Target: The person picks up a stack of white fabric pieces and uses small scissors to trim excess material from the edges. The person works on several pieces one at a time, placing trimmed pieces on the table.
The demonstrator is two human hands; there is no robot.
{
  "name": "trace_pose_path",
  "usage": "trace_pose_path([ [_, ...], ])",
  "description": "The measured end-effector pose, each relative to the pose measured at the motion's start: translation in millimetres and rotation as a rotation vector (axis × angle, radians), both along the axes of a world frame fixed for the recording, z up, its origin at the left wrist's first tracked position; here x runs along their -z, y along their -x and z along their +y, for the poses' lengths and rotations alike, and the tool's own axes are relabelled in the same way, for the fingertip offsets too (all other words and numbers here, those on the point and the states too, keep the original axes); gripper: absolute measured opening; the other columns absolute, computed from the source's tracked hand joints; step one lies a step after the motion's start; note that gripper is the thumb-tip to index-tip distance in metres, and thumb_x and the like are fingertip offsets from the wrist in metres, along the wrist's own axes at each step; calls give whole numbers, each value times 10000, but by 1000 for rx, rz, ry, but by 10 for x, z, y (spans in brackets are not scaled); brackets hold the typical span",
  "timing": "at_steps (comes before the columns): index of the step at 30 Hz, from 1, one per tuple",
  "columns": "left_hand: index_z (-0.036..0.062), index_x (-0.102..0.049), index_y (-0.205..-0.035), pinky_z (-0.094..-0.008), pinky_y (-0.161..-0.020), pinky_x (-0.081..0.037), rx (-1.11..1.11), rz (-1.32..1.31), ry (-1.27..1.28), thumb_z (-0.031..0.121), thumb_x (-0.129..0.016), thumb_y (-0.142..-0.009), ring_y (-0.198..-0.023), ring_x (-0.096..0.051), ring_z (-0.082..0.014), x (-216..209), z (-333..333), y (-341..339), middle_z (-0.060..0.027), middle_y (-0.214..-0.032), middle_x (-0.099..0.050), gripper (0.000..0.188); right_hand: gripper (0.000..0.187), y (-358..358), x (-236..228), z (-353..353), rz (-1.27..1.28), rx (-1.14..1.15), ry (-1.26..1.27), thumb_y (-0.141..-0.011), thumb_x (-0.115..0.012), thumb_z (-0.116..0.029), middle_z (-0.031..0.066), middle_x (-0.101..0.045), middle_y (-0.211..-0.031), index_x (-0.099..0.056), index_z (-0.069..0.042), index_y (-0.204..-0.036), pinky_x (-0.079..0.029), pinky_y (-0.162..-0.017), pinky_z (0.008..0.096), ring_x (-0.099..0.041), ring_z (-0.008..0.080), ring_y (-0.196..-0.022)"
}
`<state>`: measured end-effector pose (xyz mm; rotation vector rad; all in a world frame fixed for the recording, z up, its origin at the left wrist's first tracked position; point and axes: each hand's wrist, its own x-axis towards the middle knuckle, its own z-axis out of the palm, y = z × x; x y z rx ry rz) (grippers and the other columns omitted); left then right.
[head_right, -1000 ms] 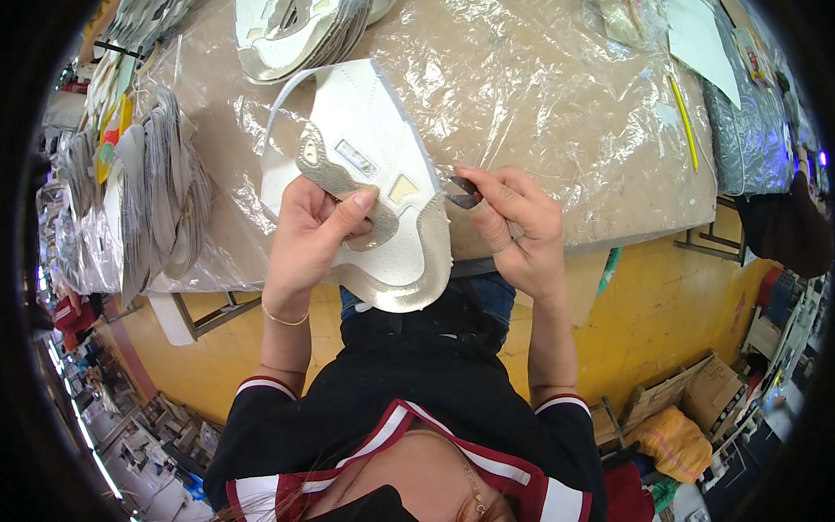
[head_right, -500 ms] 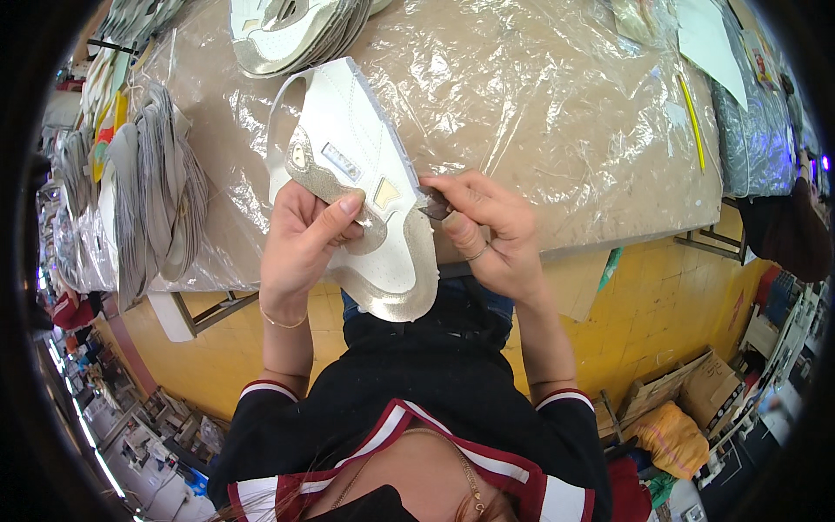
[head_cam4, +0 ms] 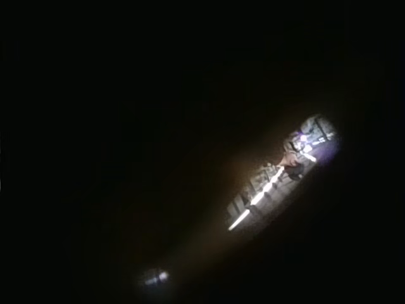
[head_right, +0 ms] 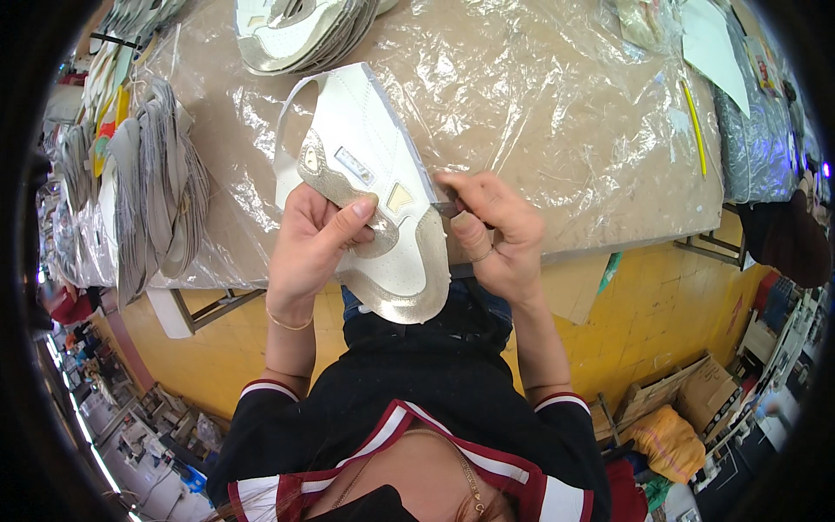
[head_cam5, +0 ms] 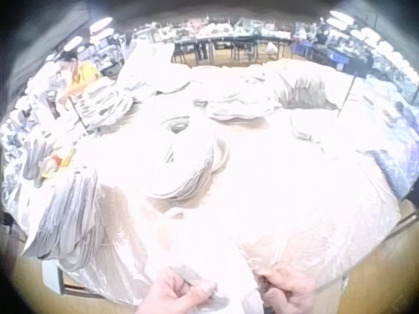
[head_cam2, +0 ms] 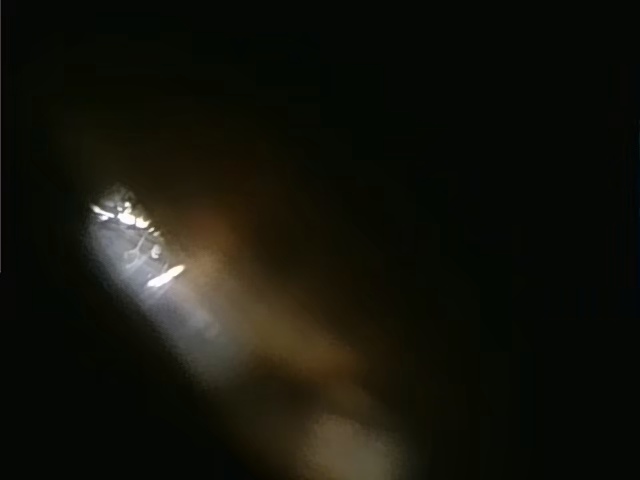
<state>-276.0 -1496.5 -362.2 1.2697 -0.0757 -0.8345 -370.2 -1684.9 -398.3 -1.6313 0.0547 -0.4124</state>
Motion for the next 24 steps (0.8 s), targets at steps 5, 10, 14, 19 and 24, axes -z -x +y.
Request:
trace_pose_path([
  [5, -69, -550, -1154, -199, -677, -475, 63, 17, 85, 102, -618, -920, -815, -563, -36, -5, 30, 8, -41, -996, -641, 298, 349, -38, -18, 41, 42, 14, -168, -944, -592, -199, 69, -581, -911, -607, 65, -1171, -423, -713, 236, -530, 128, -796],
  [10, -68, -539, -1168, -203, -678, -471, 83, 26, 89, 95, -610, -923, -820, -554, -38, -22, 48, 17, -41, -1013, -633, 302, 380, -87, -24, 71, 18, -61, -190, -945, -592, -221, 74, -582, -912, -591, 88, -1165, -421, -716, 236, -534, 131, -800],
  [14, -58, -539, -1175, -207, -673, -468, 67, 24, 51, 96, -613, -922, -809, -548, -40, -4, 52, 25, -39, -1014, -632, 305, 318, -55, 6, 62, 45, -13, -46, -938, -582, -188, 88, -607, -888, -619, 78, -1108, -426, -694, 238, -543, 132, -782],
  [19, -35, -609, -1041, -185, -564, -405, 193, -87, -94, 176, -605, -935, -674, -486, -12, -24, 36, -66, 26, -811, -603, 236, 240, -50, 153, 52, 66, 119, -112, -929, -559, -131, 81, -626, -859, -645, 61, -1046, -434, -687, 241, -552, 127, -743],
  [24, 1, -583, -1082, -177, -515, -357, 72, -24, 129, 149, -575, -947, -645, -446, -2, 76, -92, -67, 51, -804, -567, 200, 265, -171, 218, 19, -83, -94, -768, -924, -542, -104, 73, -607, -984, -549, 25, -1156, -447, -722, 249, -559, 122, -859],
])
